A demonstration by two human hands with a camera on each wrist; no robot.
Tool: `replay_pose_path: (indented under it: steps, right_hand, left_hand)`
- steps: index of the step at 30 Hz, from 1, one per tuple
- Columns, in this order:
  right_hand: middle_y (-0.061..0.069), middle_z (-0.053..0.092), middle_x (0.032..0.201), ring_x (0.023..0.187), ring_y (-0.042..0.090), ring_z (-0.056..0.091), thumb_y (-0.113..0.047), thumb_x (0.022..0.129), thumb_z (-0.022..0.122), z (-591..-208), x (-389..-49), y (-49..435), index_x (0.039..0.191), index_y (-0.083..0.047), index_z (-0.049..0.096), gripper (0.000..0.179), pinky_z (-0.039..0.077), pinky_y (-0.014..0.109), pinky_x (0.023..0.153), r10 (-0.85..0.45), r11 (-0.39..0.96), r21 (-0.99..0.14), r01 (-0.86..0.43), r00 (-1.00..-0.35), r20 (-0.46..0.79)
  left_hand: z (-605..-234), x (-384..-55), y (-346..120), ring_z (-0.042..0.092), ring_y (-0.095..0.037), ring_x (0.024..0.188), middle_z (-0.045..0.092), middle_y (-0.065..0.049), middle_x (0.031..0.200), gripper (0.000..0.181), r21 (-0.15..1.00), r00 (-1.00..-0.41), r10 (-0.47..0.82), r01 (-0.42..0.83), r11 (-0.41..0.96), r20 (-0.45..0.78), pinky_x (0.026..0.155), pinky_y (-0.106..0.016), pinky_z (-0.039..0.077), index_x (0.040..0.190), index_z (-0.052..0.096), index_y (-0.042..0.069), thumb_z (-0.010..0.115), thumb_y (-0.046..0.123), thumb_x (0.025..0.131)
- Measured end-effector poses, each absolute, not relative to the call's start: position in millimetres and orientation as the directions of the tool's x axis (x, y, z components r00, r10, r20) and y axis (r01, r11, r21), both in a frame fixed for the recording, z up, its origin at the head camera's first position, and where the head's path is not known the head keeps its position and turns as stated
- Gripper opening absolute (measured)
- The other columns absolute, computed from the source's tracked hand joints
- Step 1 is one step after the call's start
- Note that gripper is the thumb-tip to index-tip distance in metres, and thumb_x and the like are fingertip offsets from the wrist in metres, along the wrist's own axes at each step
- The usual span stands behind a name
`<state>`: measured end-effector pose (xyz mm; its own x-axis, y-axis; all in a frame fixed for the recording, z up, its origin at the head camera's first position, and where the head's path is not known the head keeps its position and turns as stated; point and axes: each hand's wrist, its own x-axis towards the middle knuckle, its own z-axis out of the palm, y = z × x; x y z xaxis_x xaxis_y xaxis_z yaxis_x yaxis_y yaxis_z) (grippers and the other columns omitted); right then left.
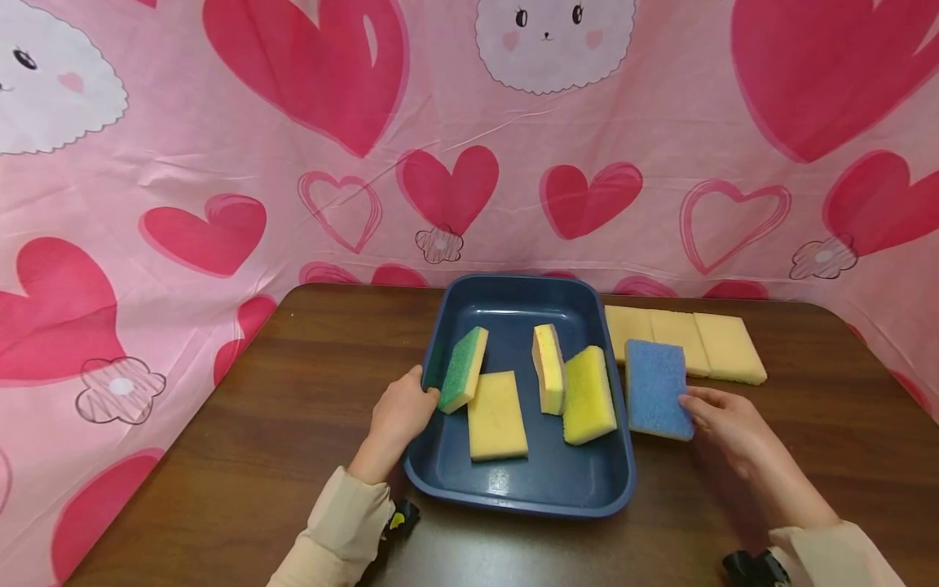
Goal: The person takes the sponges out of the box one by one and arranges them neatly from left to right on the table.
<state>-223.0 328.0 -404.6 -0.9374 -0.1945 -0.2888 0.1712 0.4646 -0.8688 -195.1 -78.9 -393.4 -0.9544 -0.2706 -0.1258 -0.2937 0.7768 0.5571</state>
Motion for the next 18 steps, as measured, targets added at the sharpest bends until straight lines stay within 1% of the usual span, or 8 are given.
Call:
replay_pose_path:
  steps: [2,3,4,7,10,12,15,18]
  right_hand:
    - [-0.013,0.06,0.106,0.084,-0.018,0.05,-0.028,0.102,0.041,-405,-223,325,0.135,0.028,0.021,0.067,0.047,0.012,0.07,-0.19,0.52,-0.84,0.159,-0.937,-0.295]
    - [-0.007,0.061,0.109,0.084,-0.018,0.05,-0.027,0.102,0.04,-406,-224,324,0.135,0.028,0.022,0.066,0.048,0.012,0.07,-0.188,0.542,-0.827,0.15,-0.937,-0.294]
    - [-0.005,0.061,0.11,0.083,-0.017,0.05,-0.026,0.102,0.04,-406,-224,323,0.134,0.028,0.023,0.066,0.048,0.013,0.07,-0.186,0.558,-0.817,0.146,-0.937,-0.295]
    - [-0.011,0.061,0.104,0.081,-0.016,0.051,-0.022,0.102,0.041,-408,-224,320,0.133,0.028,0.025,0.061,0.049,0.013,0.07,-0.189,0.572,-0.807,0.145,-0.935,-0.302]
    - [-0.013,0.061,0.101,0.08,-0.015,0.051,-0.019,0.102,0.042,-409,-224,318,0.131,0.029,0.028,0.058,0.05,0.015,0.071,-0.19,0.574,-0.805,0.149,-0.932,-0.308]
    - [-0.007,0.064,0.103,0.08,-0.016,0.051,-0.018,0.101,0.042,-409,-225,317,0.13,0.029,0.03,0.057,0.051,0.016,0.071,-0.193,0.587,-0.797,0.145,-0.931,-0.311]
    - [0.006,0.067,0.107,0.079,-0.016,0.052,-0.017,0.101,0.043,-409,-226,315,0.128,0.03,0.033,0.055,0.053,0.018,0.072,-0.187,0.61,-0.78,0.137,-0.932,-0.309]
    - [0.011,0.067,0.108,0.078,-0.015,0.052,-0.017,0.101,0.043,-409,-228,314,0.127,0.029,0.036,0.053,0.054,0.019,0.072,-0.179,0.621,-0.772,0.137,-0.934,-0.31]
  left_hand:
    - [-393,-195,-79,0.065,-0.031,0.091,0.067,-0.018,0.115,0.044,0.558,-0.955,-0.271,-0.292,0.777,-0.123,0.073,-0.048,0.049,0.132,0.053,0.007,0.055,0.021,0.09]
    - [-393,-195,-79,0.065,-0.031,0.091,0.067,-0.018,0.115,0.044,0.559,-0.955,-0.271,-0.292,0.776,-0.123,0.074,-0.048,0.049,0.132,0.053,0.007,0.055,0.021,0.09]
    - [-393,-195,-79,0.065,-0.031,0.092,0.067,-0.019,0.115,0.044,0.56,-0.955,-0.272,-0.292,0.775,-0.122,0.074,-0.048,0.049,0.132,0.053,0.006,0.055,0.021,0.09]
    - [-393,-194,-79,0.065,-0.032,0.093,0.067,-0.019,0.115,0.044,0.559,-0.954,-0.273,-0.295,0.775,-0.124,0.075,-0.049,0.049,0.131,0.054,0.006,0.055,0.021,0.09]
    - [-393,-194,-79,0.065,-0.032,0.093,0.067,-0.019,0.114,0.043,0.559,-0.954,-0.272,-0.295,0.775,-0.127,0.075,-0.049,0.049,0.131,0.054,0.006,0.055,0.021,0.09]
    - [-392,-194,-79,0.066,-0.032,0.092,0.067,-0.019,0.114,0.043,0.559,-0.954,-0.271,-0.296,0.775,-0.13,0.074,-0.049,0.049,0.131,0.054,0.006,0.055,0.021,0.09]
    - [-393,-194,-79,0.065,-0.031,0.091,0.067,-0.019,0.115,0.044,0.559,-0.954,-0.27,-0.296,0.775,-0.131,0.074,-0.048,0.049,0.132,0.053,0.006,0.055,0.021,0.09]
    - [-392,-195,-79,0.065,-0.031,0.092,0.066,-0.019,0.117,0.046,0.559,-0.953,-0.271,-0.298,0.774,-0.133,0.075,-0.048,0.049,0.134,0.052,0.006,0.055,0.021,0.091]
